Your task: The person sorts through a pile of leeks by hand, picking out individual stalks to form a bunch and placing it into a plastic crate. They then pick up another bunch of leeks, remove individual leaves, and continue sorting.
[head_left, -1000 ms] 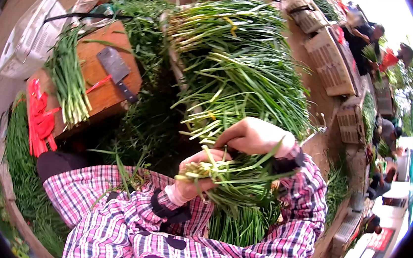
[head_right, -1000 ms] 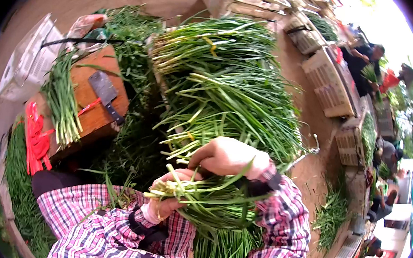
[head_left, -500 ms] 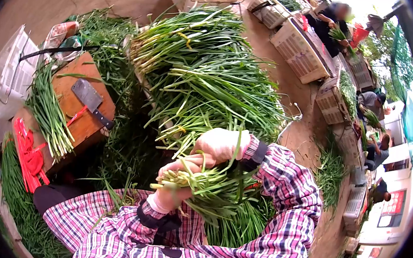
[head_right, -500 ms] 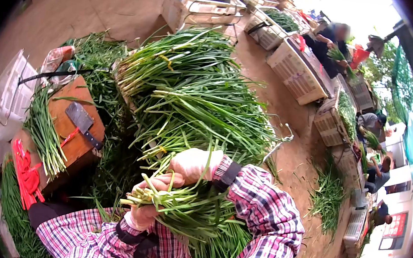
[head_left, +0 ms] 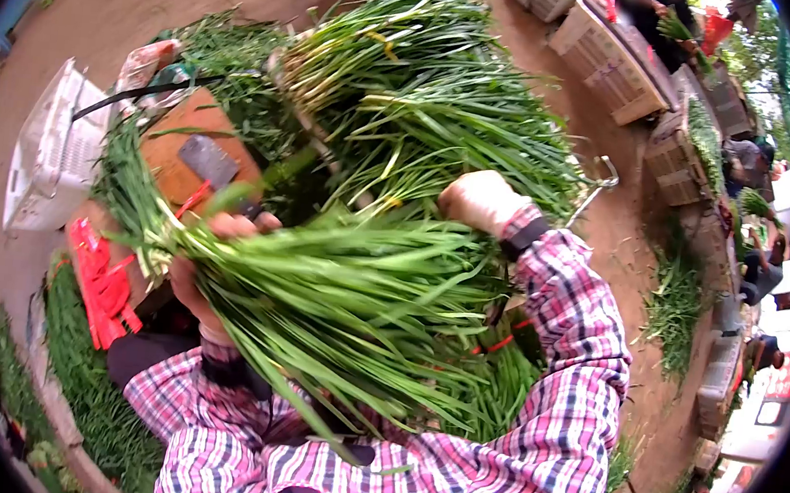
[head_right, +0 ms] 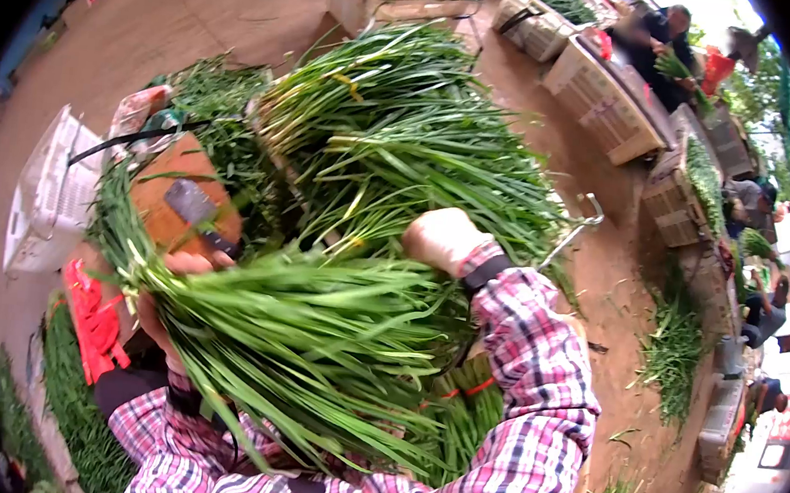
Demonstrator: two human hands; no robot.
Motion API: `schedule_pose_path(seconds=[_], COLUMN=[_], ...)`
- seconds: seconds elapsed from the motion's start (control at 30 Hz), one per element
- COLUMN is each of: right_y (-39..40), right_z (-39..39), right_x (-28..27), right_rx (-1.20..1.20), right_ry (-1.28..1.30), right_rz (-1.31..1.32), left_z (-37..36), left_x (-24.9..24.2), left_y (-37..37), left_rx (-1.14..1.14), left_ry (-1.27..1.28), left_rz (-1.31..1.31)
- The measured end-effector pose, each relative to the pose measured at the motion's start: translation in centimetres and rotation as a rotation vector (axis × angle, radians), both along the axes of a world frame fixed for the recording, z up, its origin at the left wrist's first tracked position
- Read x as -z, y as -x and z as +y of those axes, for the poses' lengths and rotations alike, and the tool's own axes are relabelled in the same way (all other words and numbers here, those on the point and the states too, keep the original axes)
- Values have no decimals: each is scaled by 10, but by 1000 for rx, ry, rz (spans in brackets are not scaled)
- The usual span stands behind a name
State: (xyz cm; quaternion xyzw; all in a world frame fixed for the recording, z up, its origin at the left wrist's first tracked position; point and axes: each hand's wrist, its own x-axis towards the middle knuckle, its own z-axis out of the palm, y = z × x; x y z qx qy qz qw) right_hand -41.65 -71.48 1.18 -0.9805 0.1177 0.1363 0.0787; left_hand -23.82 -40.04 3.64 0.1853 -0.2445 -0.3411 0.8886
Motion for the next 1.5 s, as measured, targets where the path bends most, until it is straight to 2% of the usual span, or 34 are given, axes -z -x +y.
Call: schedule_pose_path(seconds=[0.03,0.07,0.1,0.13,0.17,0.2,0.3,0.43,0.53,0.57,0.7,0.77,0.83,0.87,0.9,0.97,1.0,1.03,1.1,1.2,1.27,1.3,1.37,1.43,1.5], right_y=[2,4,8,17,16,20,35,53,65,64,28,5,-13,-22,-31,-48,-55,-61,-72,-89,-102,-111,-132,-149,-161], right_z=[0,4,3,5,8,8,1,5,-7,-10,29,84,135,156,175,204,217,232,254,278,298,301,326,358,382], right_x=[0,-7,-8,2,-4,-8,-16,-52,-56,-55,-96,-137,-164,-165,-162,-151,-145,-132,-129,-116,-123,-112,-105,-107,-98], right_rx=[5,4,-29,33,134,185,400,574,645,550,360,273,71,-21,-116,-208,-228,-215,-137,-165,-172,-362,-378,-413,-406], right_ry=[-5,-20,0,-1,-76,-160,-563,-864,-675,-409,-761,-849,-567,-521,-475,-488,-505,-533,-661,-712,-731,-696,-726,-740,-688], right_rz=[-13,-27,-55,-215,-83,-82,-75,-167,-338,-419,-866,-917,-854,-821,-786,-670,-539,-499,-234,-221,-260,-390,-324,-361,-325], left_z=[14,32,47,72,98,121,184,261,284,289,273,308,315,315,317,325,331,334,343,366,385,368,373,373,375], left_x=[-3,-1,12,12,13,12,23,44,44,44,-13,15,7,-2,-5,-11,-11,-15,-24,-27,-9,-30,-18,-10,5], left_y=[-17,-42,-78,-105,-132,-153,-209,-270,-277,-276,-211,-244,-237,-226,-222,-215,-213,-206,-192,-173,-177,-152,-148,-138,-136], left_rx=[-9,6,16,-17,-52,-106,-325,-612,-783,-842,-633,-617,-550,-499,-583,-705,-654,-736,-838,-825,-801,-711,-636,-754,-817], left_ry=[89,79,279,206,135,92,2,-97,-128,-129,-122,-71,-20,6,-17,-52,30,1,-40,-48,-15,13,100,48,93], left_rz=[110,84,67,-18,-104,-129,-91,-22,-8,-34,-40,-75,-79,-66,-66,-60,-15,-30,-67,-186,-125,-118,-100,-13,-48])
